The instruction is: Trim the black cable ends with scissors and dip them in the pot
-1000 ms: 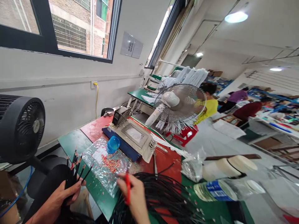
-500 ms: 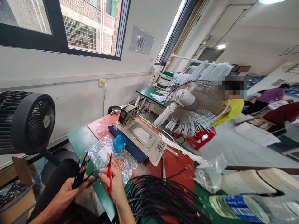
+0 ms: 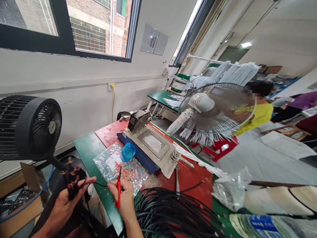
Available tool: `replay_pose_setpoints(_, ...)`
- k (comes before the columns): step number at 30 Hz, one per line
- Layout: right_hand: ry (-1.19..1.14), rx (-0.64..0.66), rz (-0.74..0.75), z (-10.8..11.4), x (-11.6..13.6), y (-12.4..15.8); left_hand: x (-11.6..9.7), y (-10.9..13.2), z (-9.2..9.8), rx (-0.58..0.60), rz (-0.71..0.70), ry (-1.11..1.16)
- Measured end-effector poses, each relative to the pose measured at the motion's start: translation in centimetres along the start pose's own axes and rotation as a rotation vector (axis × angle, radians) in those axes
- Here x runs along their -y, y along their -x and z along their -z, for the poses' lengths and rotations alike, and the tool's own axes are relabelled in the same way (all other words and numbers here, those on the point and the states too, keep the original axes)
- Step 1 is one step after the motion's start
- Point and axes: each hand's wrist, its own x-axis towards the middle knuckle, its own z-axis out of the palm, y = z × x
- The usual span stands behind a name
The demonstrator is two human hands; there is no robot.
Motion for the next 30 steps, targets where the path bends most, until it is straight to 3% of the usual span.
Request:
replay_pose_setpoints(4,-0.12,0.083,-0.051,-1.4,1.0,0.7,-1.2,-0.6,-2.6,0.199,-0.04,0.037)
replay_pose_setpoints(8,-0.277,0.09,-0.121,-1.5,1.6,0.8,-1.8,-1.4,-3.9,0.223,0.081,0.186)
replay_pose_setpoints(14,-0.394,0.027,-0.223,-1.6,0.6,0.7,-2.3,-1.5,-4.3,0.284,0.266,0.342)
replay_pose_setpoints(18,-0.05,0.059,-0.094,-0.6,0.3,-0.1,-2.0,-1.9,-4.0,0.217,0.258,0.351)
replay_pose_setpoints(21,0.176,0.201,0.044,0.5,0.7,-0.5,-2.0,-2.4,-3.4,0.106,0.264,0.395)
replay_pose_setpoints(25,0.386,0.372,0.041,0.8,1.1,-0.4,-2.4,-2.7,-2.8,0.02,0.281,0.42)
replay_pose_setpoints(30,0.551,0.386,0.057,0.4,1.1,-0.1,-2.6,-2.9,-3.1,0.018,0.296,0.402)
